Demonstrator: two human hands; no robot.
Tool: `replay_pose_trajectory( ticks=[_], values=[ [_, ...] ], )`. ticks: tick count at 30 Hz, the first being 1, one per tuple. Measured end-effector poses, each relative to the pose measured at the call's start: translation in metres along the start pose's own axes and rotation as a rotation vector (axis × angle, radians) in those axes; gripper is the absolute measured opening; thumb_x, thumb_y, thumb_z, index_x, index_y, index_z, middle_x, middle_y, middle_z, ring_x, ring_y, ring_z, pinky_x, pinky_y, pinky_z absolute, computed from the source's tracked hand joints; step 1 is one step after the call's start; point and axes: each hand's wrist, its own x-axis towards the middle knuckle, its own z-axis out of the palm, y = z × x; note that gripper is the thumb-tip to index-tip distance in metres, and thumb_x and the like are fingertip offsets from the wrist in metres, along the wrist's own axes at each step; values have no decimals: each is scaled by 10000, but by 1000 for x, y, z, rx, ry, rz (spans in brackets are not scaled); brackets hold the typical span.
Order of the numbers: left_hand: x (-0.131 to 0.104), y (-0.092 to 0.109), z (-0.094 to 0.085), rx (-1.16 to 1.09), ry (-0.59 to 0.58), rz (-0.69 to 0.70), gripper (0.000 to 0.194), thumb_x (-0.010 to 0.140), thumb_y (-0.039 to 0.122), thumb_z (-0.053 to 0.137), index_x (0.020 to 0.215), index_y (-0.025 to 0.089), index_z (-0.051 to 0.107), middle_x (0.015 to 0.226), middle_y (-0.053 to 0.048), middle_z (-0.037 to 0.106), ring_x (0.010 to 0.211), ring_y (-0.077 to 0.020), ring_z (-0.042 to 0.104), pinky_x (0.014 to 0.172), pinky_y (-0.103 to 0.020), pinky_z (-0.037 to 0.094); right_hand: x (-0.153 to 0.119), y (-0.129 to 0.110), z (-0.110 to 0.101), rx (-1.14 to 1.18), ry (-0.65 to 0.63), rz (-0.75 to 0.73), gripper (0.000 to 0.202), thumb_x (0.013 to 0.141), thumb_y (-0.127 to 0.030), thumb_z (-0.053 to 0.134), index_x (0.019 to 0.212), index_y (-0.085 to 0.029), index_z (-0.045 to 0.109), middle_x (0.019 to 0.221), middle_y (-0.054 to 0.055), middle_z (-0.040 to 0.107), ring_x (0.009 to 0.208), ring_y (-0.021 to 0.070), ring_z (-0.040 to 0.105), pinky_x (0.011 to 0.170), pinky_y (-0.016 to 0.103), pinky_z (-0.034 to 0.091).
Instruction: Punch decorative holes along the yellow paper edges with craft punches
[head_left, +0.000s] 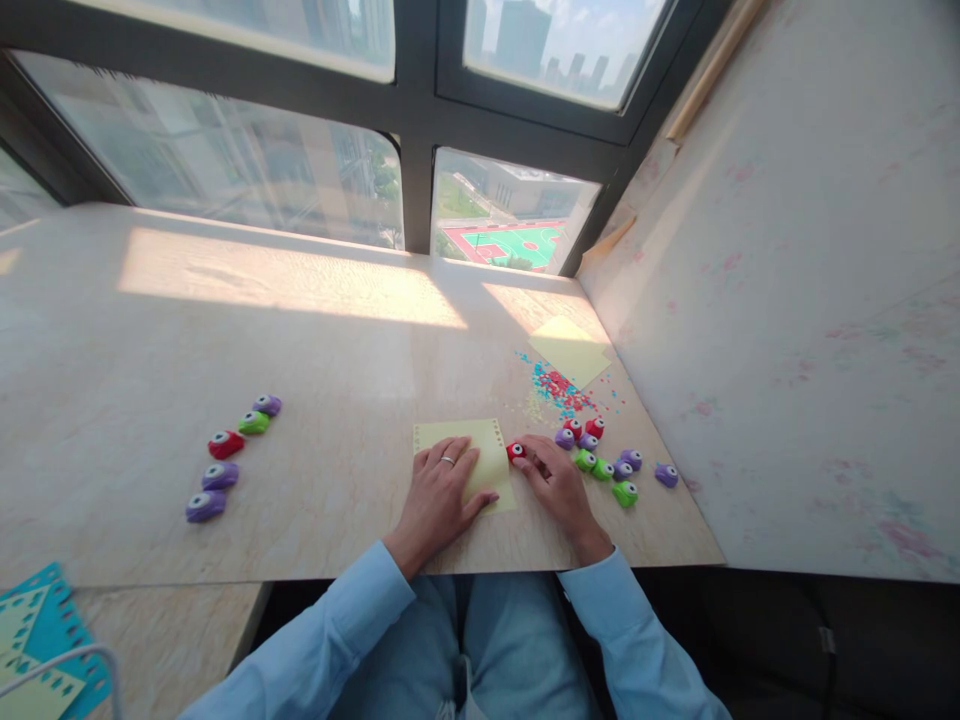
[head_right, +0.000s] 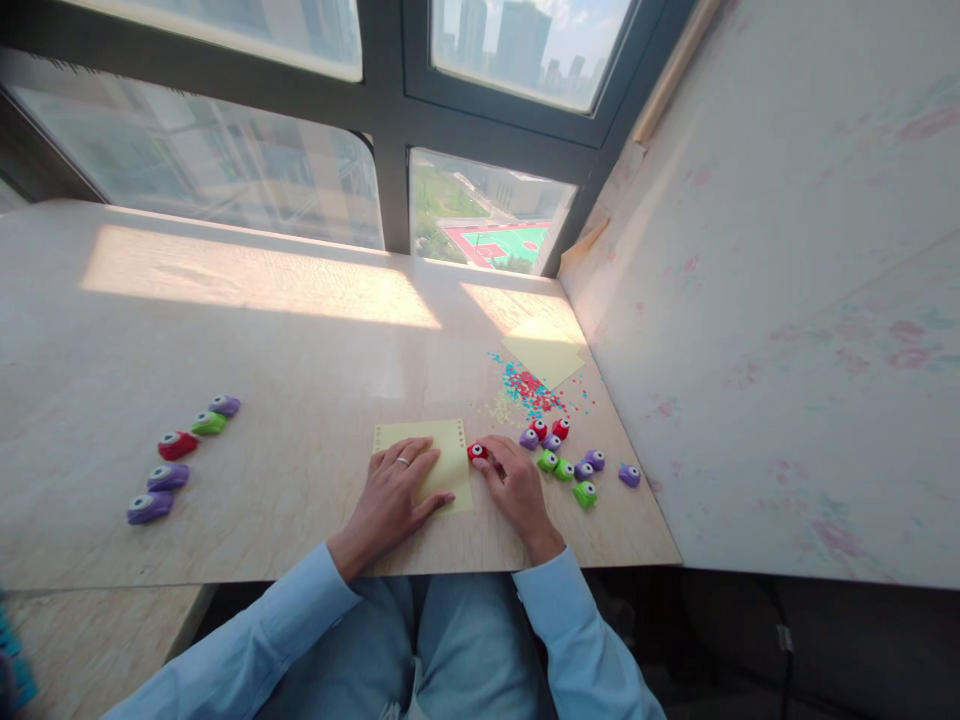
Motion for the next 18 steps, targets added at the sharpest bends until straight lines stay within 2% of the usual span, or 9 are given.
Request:
replay_pose_trajectory(
  ticks=[18],
  values=[
    [-1,-1,0,13,-10,13,495,821,496,679,1205,195,596,1367,-150,554,1262,-329,465,1009,-496,371,0,7,3,1,-7,-37,243,923,-238,546,1124,-231,683,1132,87,717,1080,241,650,966,430,510]
  ],
)
